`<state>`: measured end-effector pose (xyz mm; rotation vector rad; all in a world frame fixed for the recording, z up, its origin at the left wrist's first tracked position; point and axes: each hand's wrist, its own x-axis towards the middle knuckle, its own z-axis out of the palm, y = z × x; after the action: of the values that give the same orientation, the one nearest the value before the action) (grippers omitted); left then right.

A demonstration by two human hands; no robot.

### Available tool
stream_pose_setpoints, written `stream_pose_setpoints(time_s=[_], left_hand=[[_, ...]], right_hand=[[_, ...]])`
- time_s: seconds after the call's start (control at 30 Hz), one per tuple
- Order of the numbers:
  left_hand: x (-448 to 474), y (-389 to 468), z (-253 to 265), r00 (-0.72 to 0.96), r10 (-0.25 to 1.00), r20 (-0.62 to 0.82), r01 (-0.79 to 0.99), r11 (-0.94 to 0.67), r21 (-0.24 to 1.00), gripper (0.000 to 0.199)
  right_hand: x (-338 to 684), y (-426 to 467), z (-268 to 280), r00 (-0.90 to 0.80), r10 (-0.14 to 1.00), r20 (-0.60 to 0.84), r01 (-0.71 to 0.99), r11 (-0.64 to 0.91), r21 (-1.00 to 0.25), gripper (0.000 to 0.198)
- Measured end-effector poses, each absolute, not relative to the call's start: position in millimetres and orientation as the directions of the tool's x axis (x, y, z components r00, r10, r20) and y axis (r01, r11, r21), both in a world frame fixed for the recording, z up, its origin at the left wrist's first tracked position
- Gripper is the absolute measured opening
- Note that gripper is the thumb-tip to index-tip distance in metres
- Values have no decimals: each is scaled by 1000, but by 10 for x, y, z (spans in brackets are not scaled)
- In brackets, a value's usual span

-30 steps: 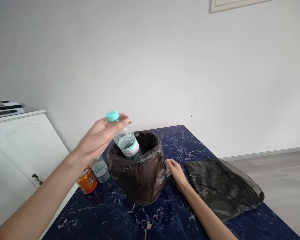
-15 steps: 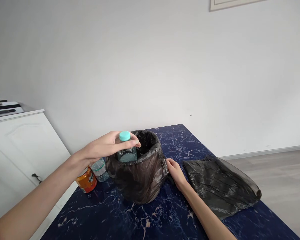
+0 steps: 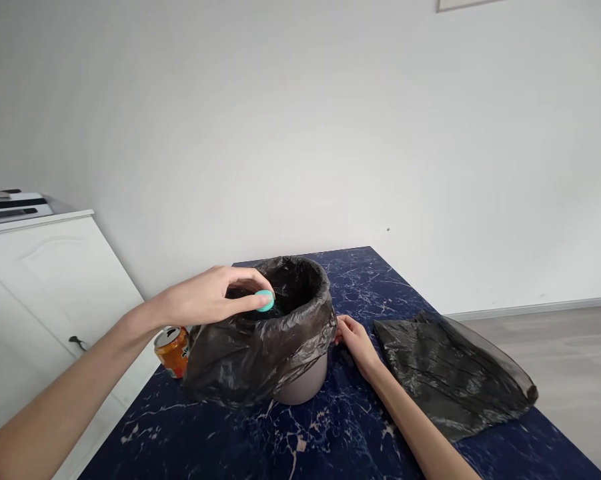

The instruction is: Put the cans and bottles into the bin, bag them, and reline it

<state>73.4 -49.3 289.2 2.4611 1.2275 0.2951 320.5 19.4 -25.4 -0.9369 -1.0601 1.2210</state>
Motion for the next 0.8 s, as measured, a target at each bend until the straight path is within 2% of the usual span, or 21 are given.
stream_pose_setpoints(time_s=[0.13, 0.37, 0.5, 0.57, 0.7, 0.73, 0.8], left_hand=[[676, -441, 2828, 602, 798, 4, 739, -559, 376, 29], [682, -557, 2850, 575, 817, 55, 767, -561, 313, 47], [643, -789, 2775, 615, 781, 112, 713, -611, 344, 43], [566, -894, 2637, 628, 757, 180, 693, -649, 314, 45], [394, -999, 2179, 583, 693, 423, 682, -701, 207, 69], [371, -1003, 2049, 527, 691, 495, 697, -685, 214, 73], [363, -991, 1803, 352, 705, 615, 717, -626, 307, 78]], right_hand=[[3202, 194, -248, 22, 991, 129, -259, 130, -957, 49], [3190, 176, -250, 38, 990, 134, -243, 139, -960, 51], [3204, 138, -159, 57, 988, 145, -239, 155, -959, 53], [3253, 136, -38, 108, 980, 167, -245, 189, -951, 54], [3403, 165, 443, 275, 930, 245, -256, 316, -914, 46], [3430, 167, 617, 302, 912, 278, -245, 357, -901, 44], [3451, 152, 1004, 339, 848, 408, -146, 476, -867, 40]])
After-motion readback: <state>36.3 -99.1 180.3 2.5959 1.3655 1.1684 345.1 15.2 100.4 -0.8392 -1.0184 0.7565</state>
